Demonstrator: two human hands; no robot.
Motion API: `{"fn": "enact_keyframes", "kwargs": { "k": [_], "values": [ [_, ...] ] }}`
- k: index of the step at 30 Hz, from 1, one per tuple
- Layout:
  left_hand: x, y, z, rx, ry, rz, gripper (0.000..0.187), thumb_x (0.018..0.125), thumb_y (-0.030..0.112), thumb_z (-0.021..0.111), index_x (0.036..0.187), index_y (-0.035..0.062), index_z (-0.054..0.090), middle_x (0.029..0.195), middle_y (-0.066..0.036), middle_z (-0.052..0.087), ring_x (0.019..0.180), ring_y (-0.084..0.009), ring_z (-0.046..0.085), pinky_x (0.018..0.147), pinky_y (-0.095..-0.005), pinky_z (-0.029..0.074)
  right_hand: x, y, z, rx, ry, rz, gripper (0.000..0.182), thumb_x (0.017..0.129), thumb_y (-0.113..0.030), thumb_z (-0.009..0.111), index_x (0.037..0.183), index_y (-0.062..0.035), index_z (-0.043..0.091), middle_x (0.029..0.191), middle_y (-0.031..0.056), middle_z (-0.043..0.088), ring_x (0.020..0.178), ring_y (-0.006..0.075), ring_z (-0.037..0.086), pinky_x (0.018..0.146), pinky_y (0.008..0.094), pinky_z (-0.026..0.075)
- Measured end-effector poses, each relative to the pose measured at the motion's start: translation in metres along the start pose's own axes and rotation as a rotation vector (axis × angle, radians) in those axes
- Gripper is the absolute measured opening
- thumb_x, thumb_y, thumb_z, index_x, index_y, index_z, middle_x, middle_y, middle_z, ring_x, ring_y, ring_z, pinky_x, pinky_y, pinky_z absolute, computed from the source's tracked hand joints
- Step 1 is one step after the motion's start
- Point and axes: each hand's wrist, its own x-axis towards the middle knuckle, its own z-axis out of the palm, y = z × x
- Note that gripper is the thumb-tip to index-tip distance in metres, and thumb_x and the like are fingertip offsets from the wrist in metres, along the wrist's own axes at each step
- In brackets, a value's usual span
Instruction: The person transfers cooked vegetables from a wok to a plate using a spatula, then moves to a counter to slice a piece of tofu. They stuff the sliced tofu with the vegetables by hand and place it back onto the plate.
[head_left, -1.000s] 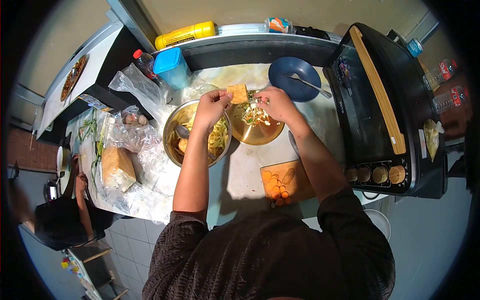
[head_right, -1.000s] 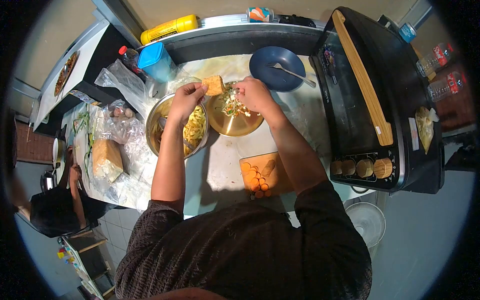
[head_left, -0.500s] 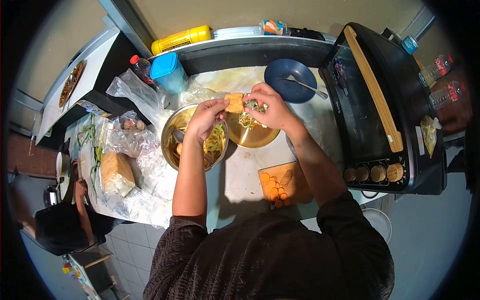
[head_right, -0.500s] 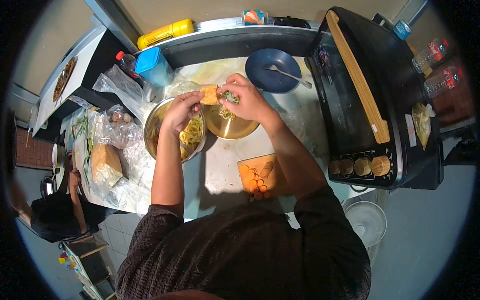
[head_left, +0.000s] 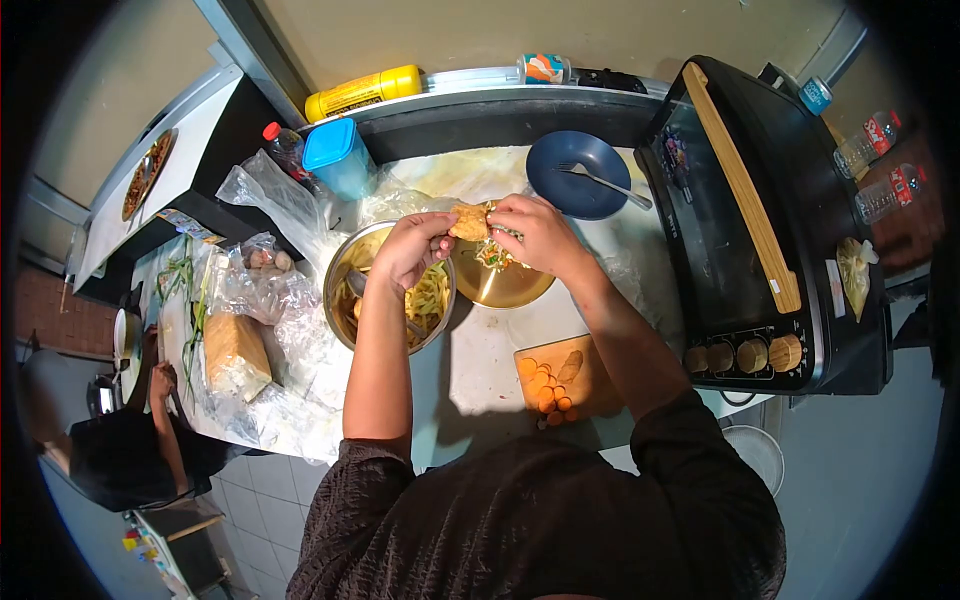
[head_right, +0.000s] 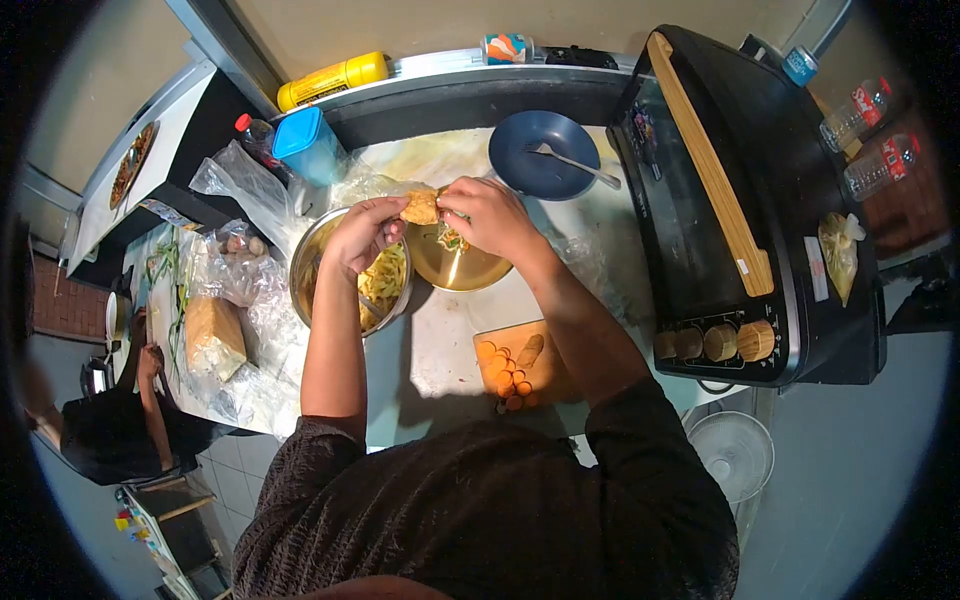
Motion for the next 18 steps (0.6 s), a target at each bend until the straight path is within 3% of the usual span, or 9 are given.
{"fn": "enact_keyframes", "kwargs": {
  "k": [2, 7, 12, 15, 17, 18],
  "values": [
    [-0.002, 0.001, 0.001, 0.022, -0.001, -0.013, 0.013, 0.088, 0.012, 0.06, 0.091, -0.0003, 0.061, 0.068, 0.001, 0.055, 0.055, -0.005, 0.049, 0.049, -0.0179, 0.039, 0.003, -0.001, -0.001, -0.071, -0.001, -0.091, 0.014, 0.077, -0.014, 0.065, 0.088, -0.0053, 0.065, 0.09, 0.0072, 0.06, 0.085, 0.0266, 0.059, 0.074, 0.0373, 0.047],
    [0.001, 0.001, 0.001, 0.092, 0.024, -0.035, 0.017, 0.089, 0.014, 0.06, 0.098, 0.0, 0.061, 0.071, 0.001, 0.057, 0.058, -0.0057, 0.053, 0.051, -0.0177, 0.042, 0.008, -0.006, -0.007, -0.051, -0.042, -0.06, 0.013, 0.079, -0.014, 0.063, 0.087, -0.0042, 0.061, 0.087, 0.0083, 0.058, 0.082, 0.0284, 0.059, 0.073, 0.0386, 0.047],
    [-0.004, 0.001, 0.007, 0.048, -0.026, 0.088, 0.034, 0.089, 0.016, 0.062, 0.118, 0.0002, 0.055, 0.084, -0.001, 0.062, 0.071, -0.0082, 0.058, 0.064, -0.0202, 0.048, 0.006, -0.002, -0.003, 0.115, 0.014, 0.025, 0.014, 0.081, -0.013, 0.064, 0.089, -0.0032, 0.058, 0.087, 0.011, 0.057, 0.077, 0.0306, 0.059, 0.067, 0.0381, 0.047],
    [0.003, -0.007, 0.001, 0.101, -0.049, 0.181, 0.032, 0.087, 0.016, 0.065, 0.114, 0.0011, 0.059, 0.085, -0.001, 0.062, 0.072, -0.0081, 0.057, 0.068, -0.0208, 0.047, 0.007, -0.002, -0.003, 0.158, -0.004, 0.024, 0.016, 0.083, -0.014, 0.064, 0.09, -0.002, 0.056, 0.083, 0.0116, 0.056, 0.07, 0.0269, 0.057, 0.062, 0.0341, 0.046],
    [0.005, -0.007, 0.0, 0.108, -0.029, 0.194, 0.029, 0.086, 0.016, 0.066, 0.11, 0.0015, 0.062, 0.083, -0.001, 0.062, 0.071, -0.0079, 0.056, 0.067, -0.0207, 0.046, 0.007, -0.005, -0.004, 0.305, -0.025, 0.176, 0.016, 0.085, -0.015, 0.063, 0.088, -0.0014, 0.055, 0.076, 0.0086, 0.055, 0.066, 0.0186, 0.054, 0.06, 0.0299, 0.044],
    [0.005, -0.006, 0.0, 0.165, 0.003, 0.197, 0.025, 0.086, 0.017, 0.067, 0.106, 0.0022, 0.063, 0.081, 0.0, 0.062, 0.069, -0.0076, 0.055, 0.065, -0.0205, 0.045, 0.007, -0.006, -0.004, 0.305, -0.024, 0.176, 0.016, 0.085, -0.015, 0.063, 0.088, -0.0014, 0.055, 0.076, 0.0086, 0.055, 0.066, 0.0186, 0.054, 0.06, 0.0299, 0.044]
  ]
}}
